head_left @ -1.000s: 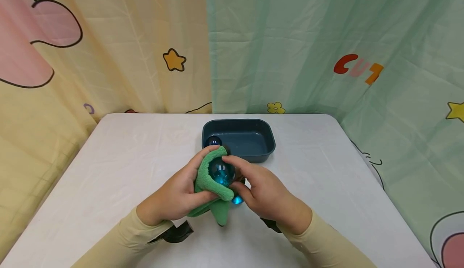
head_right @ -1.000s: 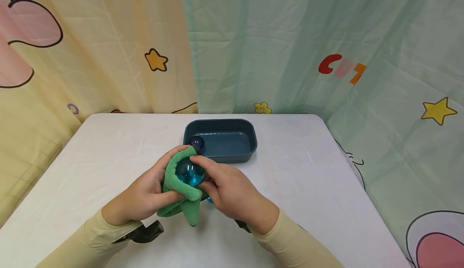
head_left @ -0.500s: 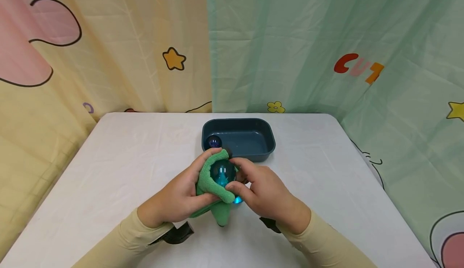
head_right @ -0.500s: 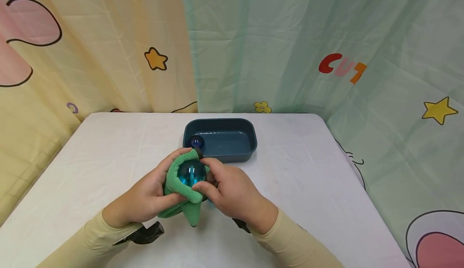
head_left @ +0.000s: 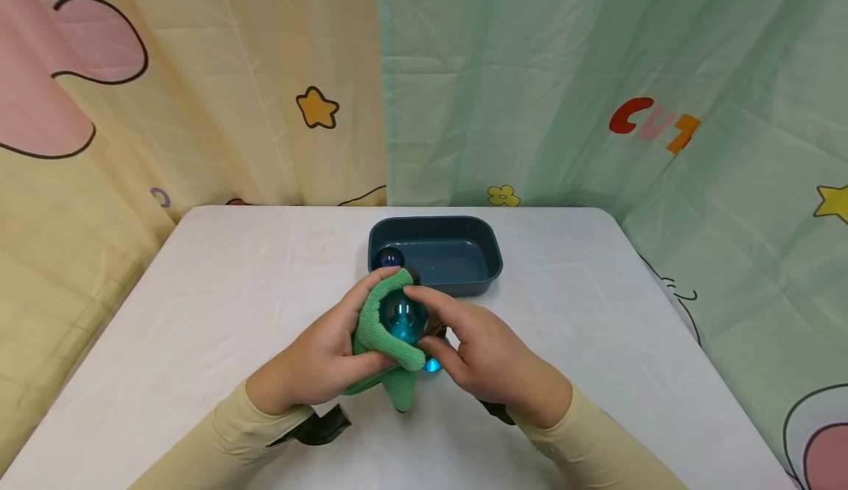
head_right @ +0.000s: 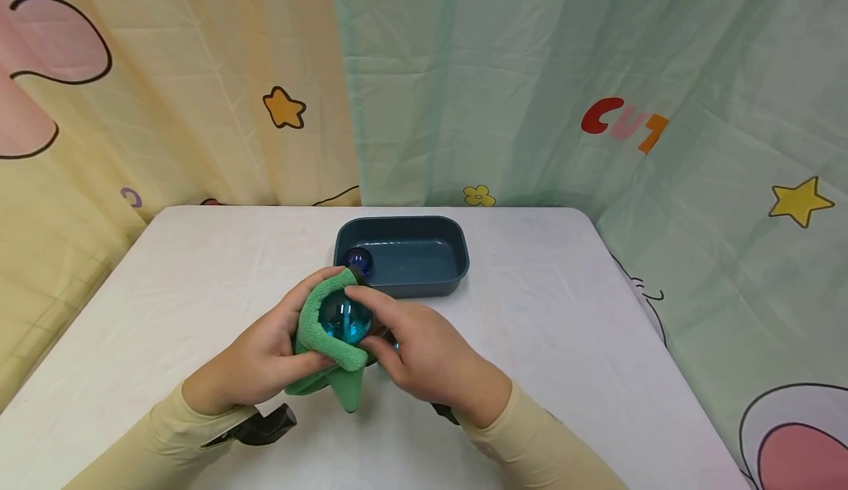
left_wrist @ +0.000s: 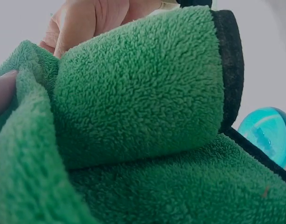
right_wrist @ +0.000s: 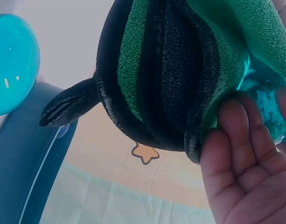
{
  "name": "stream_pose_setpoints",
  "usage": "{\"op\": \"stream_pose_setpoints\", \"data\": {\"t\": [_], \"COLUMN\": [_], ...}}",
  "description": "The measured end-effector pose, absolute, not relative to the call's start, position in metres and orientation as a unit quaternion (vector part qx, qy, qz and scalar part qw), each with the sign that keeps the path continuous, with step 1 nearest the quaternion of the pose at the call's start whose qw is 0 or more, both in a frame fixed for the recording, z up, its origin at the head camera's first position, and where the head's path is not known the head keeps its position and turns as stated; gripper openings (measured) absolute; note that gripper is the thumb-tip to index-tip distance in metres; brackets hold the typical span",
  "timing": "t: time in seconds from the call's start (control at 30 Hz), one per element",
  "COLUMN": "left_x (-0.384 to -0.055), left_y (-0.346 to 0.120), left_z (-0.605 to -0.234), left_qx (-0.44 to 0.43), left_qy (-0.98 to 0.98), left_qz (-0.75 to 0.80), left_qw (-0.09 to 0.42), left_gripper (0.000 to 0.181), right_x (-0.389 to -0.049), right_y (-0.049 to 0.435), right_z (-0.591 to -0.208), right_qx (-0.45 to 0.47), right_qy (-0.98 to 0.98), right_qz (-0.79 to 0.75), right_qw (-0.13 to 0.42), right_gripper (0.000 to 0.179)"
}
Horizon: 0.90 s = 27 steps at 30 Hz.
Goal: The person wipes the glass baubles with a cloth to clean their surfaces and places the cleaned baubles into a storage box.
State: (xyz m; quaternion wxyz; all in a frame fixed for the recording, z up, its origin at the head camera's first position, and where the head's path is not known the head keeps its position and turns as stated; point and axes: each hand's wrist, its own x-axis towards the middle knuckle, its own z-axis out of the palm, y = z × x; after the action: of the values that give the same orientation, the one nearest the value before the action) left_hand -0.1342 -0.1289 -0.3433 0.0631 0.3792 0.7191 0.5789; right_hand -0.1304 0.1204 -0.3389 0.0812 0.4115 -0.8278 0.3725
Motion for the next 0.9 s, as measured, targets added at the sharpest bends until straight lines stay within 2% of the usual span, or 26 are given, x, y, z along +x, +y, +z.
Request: {"op": "stream_pose_setpoints", "data": {"t": [0.13, 0.4, 0.63, 0.77, 0.9], "left_x": [-0.1336, -0.1343, -0.1341, -0.1349, -0.1351], "left_y": [-0.1279, -0.1280, -0.1264, -0.1254, -0.1265], "left_z": [-0.3416, -0.3452, -0.3493, -0.3501, -0.3470], "left_qx": [0.377, 0.398, 0.396, 0.391, 0.375], "left_qy": [0.716, 0.724, 0.731, 0.733, 0.733], "left_qz": [0.583, 0.562, 0.554, 0.555, 0.566], "left_qw": [0.069, 0.049, 0.052, 0.049, 0.048], "left_gripper": [0.089, 0.084, 0.082, 0.084, 0.088], "right_x": [-0.1302, -0.1304, -0.1316, -0.1315, -0.1313], "right_y": [0.1207, 0.1211, 0.1184, 0.1179, 0.1199], "right_z": [-0.3384, -0.3408, -0.3447, -0.3447, -0.3410], "right_qx": [0.402, 0.399, 0.368, 0.362, 0.393], "right_qy": [-0.833, -0.833, -0.843, -0.841, -0.835], "right_qz": [0.371, 0.375, 0.381, 0.393, 0.375], "right_qw": [0.083, 0.085, 0.091, 0.087, 0.086], "right_gripper": [0.062, 0.058, 0.039, 0.044, 0.061]}}
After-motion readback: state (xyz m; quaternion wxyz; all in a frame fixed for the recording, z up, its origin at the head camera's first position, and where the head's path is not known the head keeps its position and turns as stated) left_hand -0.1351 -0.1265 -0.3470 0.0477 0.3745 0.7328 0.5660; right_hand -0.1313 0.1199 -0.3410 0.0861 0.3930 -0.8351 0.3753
